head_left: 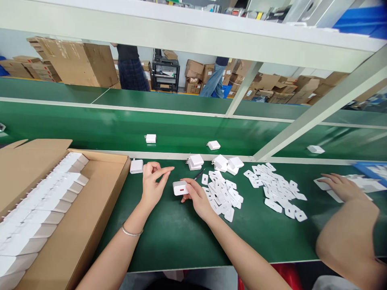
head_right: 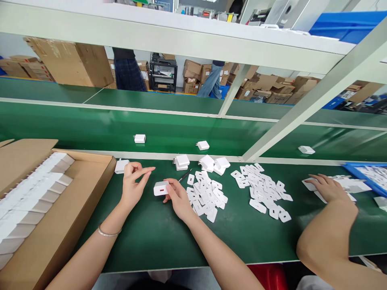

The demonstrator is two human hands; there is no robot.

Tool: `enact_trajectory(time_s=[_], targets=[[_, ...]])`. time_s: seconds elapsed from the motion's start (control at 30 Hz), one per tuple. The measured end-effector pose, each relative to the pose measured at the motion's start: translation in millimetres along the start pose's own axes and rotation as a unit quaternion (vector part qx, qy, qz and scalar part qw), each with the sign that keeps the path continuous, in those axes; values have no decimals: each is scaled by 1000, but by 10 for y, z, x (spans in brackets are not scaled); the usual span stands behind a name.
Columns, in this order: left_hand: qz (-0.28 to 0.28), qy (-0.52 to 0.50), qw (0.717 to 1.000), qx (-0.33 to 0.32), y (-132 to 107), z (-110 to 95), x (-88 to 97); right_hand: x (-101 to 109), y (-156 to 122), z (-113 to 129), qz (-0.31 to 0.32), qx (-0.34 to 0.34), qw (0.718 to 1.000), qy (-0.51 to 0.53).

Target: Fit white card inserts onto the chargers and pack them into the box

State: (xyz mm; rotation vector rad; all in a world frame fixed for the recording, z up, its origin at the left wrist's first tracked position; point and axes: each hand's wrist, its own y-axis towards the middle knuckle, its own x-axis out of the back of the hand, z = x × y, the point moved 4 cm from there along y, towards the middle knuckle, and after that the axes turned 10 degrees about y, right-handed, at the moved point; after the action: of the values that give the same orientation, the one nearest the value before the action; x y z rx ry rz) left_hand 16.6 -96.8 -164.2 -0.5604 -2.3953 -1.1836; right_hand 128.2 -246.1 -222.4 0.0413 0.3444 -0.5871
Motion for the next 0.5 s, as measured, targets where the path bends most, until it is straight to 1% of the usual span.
enact_trajectory(time_s=[0.13,0.2,0.27,0.4,0.43,0.5], targets=[[12,11,1000,-8,-14,0,-10,5,1,-8,0,-4,1000,-3],[17,19,1000,-2,-20,5,-23,5,3,-8,-2,-3,1000,-2],[14,15,1000,18,-22,21,-36,1,3,-5,-3,-2,1000,-4],[-4,-25,997,66,-15,73,-55,-5,5,4,-5,-1,1000,-6],[4,-36,996,75,-13,85,-70,-3,7,9,-6,4,1000,-7],[43,-68,992,95,-12,110,-124,7,9,31,-6,21,1000,-13]])
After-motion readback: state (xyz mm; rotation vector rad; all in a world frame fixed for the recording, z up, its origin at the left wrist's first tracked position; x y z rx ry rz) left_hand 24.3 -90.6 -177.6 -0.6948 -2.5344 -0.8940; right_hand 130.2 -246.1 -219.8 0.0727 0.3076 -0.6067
